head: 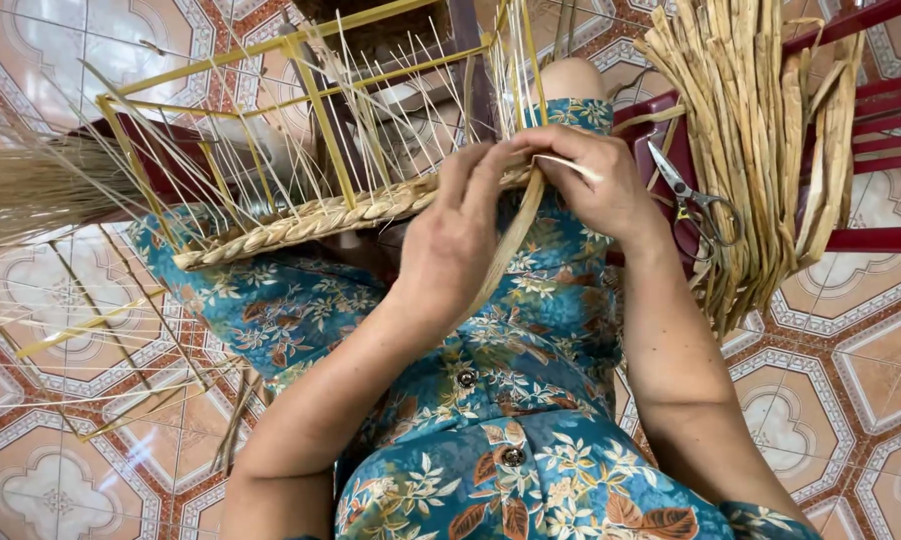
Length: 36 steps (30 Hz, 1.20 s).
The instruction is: The person weaves a basket by hand, threading and folding dried plant stalks through a frame to create a dense pattern. They incorporate additional stalks to build the structure, occasionally using a thin wooden stick to guide the material.
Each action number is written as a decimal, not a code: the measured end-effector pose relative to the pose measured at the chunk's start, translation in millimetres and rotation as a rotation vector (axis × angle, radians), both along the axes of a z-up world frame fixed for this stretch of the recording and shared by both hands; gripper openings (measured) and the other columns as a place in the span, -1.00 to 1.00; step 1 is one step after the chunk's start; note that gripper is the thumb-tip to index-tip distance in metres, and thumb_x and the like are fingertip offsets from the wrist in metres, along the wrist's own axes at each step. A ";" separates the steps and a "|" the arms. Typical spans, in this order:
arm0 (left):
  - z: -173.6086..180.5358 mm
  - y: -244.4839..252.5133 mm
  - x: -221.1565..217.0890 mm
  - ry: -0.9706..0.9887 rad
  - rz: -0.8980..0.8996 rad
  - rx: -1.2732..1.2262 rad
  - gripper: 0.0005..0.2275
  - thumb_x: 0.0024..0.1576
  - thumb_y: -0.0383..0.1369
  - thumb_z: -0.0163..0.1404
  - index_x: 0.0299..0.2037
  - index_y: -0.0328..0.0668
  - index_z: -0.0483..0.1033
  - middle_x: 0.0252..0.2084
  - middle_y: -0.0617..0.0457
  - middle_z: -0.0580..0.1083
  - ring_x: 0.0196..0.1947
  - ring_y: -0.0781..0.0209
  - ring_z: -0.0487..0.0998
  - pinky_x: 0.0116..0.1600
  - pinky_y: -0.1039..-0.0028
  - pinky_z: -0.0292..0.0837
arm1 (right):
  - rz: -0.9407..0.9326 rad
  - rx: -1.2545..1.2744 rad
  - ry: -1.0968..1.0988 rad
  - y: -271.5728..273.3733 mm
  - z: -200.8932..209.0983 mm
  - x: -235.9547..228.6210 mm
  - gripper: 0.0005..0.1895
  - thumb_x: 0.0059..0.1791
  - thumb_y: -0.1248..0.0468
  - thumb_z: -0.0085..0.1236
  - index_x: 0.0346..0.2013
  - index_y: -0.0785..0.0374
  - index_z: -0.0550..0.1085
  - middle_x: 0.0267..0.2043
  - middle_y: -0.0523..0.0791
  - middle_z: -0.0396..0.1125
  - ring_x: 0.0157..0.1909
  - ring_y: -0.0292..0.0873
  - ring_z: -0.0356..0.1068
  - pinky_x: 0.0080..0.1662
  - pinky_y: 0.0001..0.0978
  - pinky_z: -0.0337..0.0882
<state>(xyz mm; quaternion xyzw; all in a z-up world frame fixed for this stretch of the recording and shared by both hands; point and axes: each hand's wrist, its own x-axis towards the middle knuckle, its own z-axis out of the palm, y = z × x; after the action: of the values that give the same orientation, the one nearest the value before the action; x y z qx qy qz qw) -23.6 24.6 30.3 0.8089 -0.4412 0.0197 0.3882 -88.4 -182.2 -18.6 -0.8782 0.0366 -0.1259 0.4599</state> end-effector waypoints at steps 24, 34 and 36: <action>9.1 15.9 51.9 0.123 -0.161 0.376 -0.78 0.14 -0.34 0.13 -0.11 -0.33 0.51 -0.26 -0.22 0.51 -0.40 -0.20 0.64 -0.27 0.12 0.57 | 0.064 -0.037 0.004 19.9 22.5 0.7 -0.65 0.01 0.38 0.30 0.10 0.25 0.55 -0.05 -0.09 0.50 -0.27 -0.32 0.44 -0.24 -0.55 0.50; 60.0 29.5 4.3 -0.197 0.063 -0.043 -0.82 0.25 -0.40 0.18 0.00 -0.24 0.57 -0.06 -0.03 0.47 -0.07 -0.03 0.44 0.03 0.21 0.42 | 0.015 -0.151 -0.085 30.0 11.3 8.8 -0.89 0.10 0.39 0.25 -0.10 0.29 0.50 -0.23 -0.08 0.47 -0.24 -0.14 0.52 -0.21 -0.28 0.48; 40.0 23.3 -3.3 -0.096 -0.011 -0.068 -0.84 0.25 -0.41 0.18 -0.02 -0.23 0.58 -0.09 0.00 0.46 -0.10 0.00 0.42 0.02 0.23 0.42 | -0.005 -0.150 -0.104 30.5 5.6 8.7 -0.91 0.12 0.40 0.21 -0.10 0.29 0.47 -0.24 -0.07 0.47 -0.26 -0.13 0.52 -0.23 -0.27 0.47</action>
<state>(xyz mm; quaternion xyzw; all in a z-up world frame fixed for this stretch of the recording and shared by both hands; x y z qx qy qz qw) -26.9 47.8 70.3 0.7909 -0.4628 0.0714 0.3940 -79.7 -151.7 -13.0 -0.9025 0.0052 -0.1747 0.3937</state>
